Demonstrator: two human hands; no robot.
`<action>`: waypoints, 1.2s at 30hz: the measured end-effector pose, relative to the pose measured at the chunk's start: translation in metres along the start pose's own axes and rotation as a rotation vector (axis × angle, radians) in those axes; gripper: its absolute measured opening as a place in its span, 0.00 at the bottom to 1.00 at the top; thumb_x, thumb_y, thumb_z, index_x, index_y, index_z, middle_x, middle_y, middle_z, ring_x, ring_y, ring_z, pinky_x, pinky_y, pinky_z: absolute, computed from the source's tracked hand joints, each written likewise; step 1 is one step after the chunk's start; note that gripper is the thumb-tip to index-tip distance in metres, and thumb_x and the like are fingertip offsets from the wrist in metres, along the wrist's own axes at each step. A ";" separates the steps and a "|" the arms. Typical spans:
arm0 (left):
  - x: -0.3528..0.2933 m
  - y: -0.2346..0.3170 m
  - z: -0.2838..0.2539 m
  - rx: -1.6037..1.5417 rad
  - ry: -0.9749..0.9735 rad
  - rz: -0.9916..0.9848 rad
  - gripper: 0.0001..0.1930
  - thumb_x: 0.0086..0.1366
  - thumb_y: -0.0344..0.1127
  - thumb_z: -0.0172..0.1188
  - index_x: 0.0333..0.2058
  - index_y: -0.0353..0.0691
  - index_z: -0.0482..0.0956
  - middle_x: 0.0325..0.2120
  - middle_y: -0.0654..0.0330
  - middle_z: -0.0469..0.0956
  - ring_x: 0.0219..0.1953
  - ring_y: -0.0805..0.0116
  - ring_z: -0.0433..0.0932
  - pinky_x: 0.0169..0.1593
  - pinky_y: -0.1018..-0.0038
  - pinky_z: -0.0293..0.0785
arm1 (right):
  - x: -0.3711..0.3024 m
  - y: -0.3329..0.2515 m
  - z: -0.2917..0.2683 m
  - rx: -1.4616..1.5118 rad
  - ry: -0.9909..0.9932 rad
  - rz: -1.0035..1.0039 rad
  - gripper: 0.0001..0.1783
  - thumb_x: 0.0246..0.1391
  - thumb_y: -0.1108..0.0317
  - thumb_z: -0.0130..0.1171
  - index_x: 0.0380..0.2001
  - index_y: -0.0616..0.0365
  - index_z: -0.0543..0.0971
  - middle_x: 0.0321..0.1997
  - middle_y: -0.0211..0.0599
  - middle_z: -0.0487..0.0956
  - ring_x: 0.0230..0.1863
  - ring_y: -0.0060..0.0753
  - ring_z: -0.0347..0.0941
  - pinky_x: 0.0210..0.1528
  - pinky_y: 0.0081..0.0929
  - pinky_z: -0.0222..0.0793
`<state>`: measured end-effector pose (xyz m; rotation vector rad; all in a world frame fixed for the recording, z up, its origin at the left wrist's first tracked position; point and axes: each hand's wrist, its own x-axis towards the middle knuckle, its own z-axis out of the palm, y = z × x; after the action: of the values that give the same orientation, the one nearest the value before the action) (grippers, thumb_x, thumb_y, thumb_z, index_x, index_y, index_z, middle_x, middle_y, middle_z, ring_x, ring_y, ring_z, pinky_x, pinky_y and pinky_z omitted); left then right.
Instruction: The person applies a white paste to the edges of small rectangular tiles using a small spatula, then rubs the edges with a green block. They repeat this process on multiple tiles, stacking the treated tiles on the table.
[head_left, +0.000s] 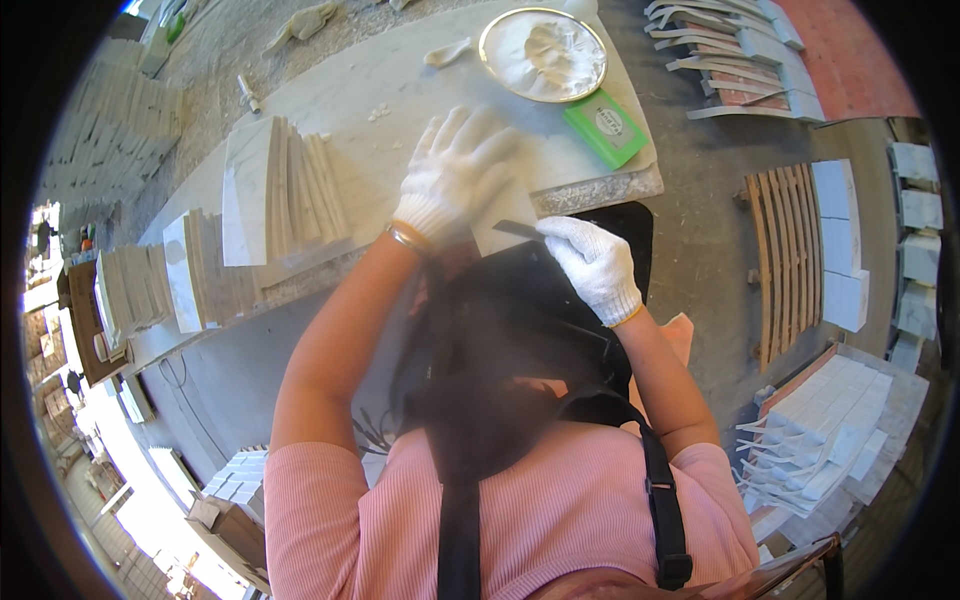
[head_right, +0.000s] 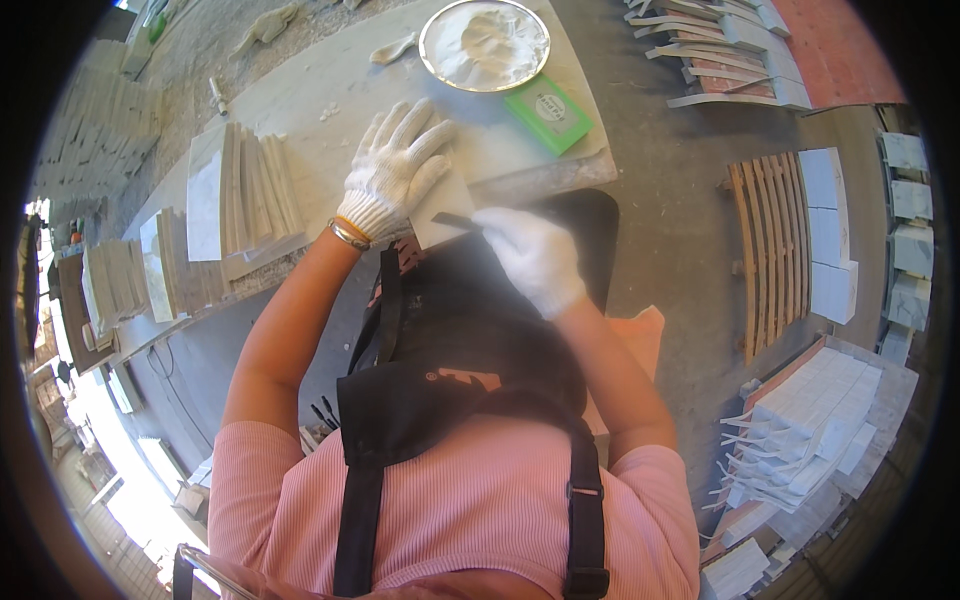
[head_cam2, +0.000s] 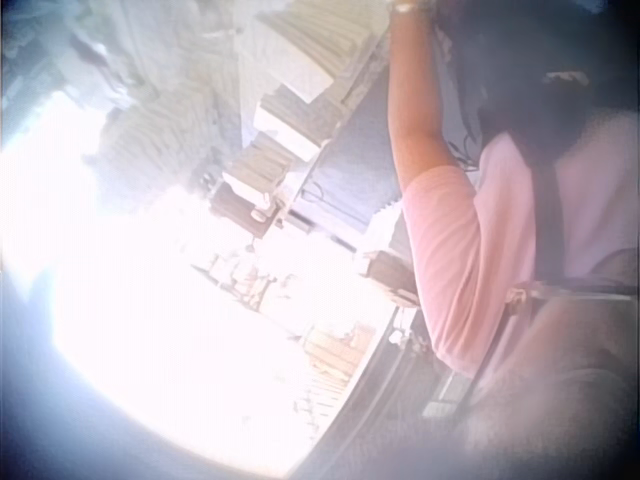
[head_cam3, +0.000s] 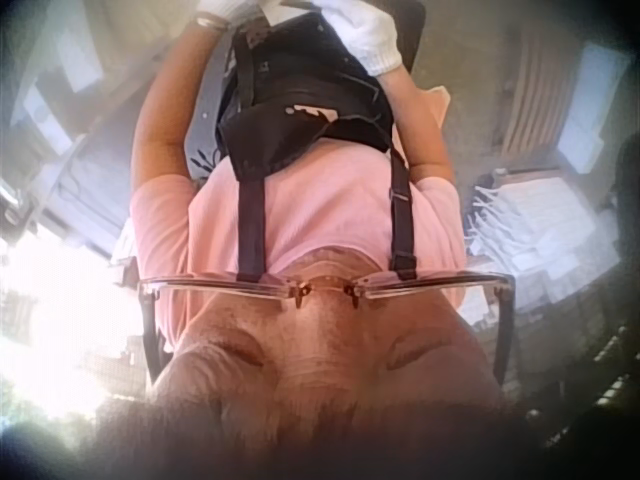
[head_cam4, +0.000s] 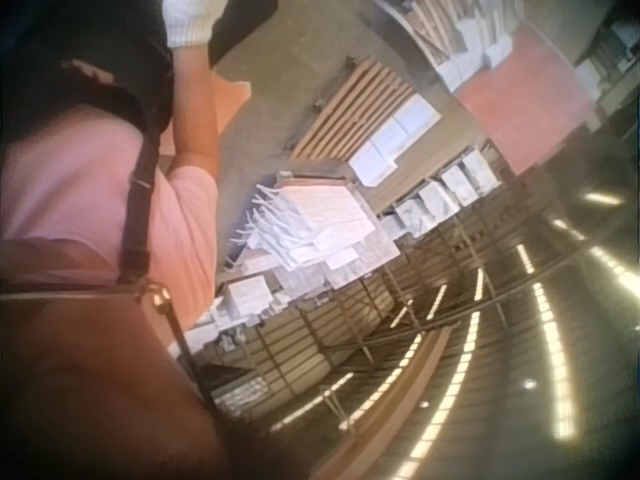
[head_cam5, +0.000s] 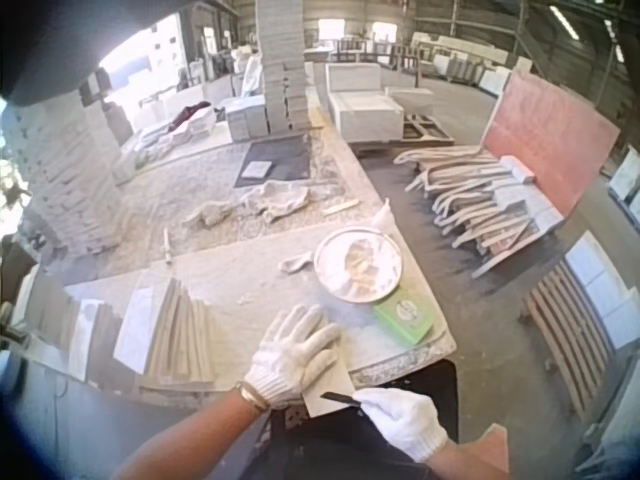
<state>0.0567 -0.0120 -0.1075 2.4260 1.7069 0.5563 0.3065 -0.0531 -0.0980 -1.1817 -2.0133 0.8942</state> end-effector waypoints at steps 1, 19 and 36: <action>0.000 0.000 0.000 0.000 0.002 0.000 0.25 0.74 0.53 0.52 0.65 0.53 0.75 0.70 0.47 0.66 0.72 0.39 0.61 0.75 0.46 0.53 | 0.001 0.001 0.000 0.009 0.012 -0.022 0.12 0.59 0.72 0.66 0.46 0.53 0.88 0.47 0.42 0.88 0.45 0.45 0.86 0.48 0.35 0.80; -0.001 0.012 -0.029 0.164 0.045 0.172 0.22 0.68 0.44 0.60 0.60 0.50 0.78 0.65 0.45 0.70 0.70 0.39 0.65 0.72 0.46 0.61 | -0.009 0.002 0.011 -0.010 -0.131 0.075 0.11 0.59 0.73 0.68 0.46 0.58 0.88 0.45 0.46 0.88 0.43 0.36 0.88 0.48 0.28 0.81; -0.013 0.007 -0.016 -0.094 0.169 0.048 0.20 0.66 0.46 0.61 0.53 0.48 0.81 0.58 0.55 0.72 0.64 0.51 0.67 0.68 0.54 0.66 | -0.040 0.015 -0.011 0.587 -0.105 0.572 0.18 0.64 0.70 0.64 0.56 0.63 0.79 0.40 0.39 0.86 0.32 0.27 0.83 0.31 0.21 0.77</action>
<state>0.0535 -0.0284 -0.0930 2.4202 1.6442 0.8508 0.3382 -0.0814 -0.1114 -1.3811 -1.3235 1.7115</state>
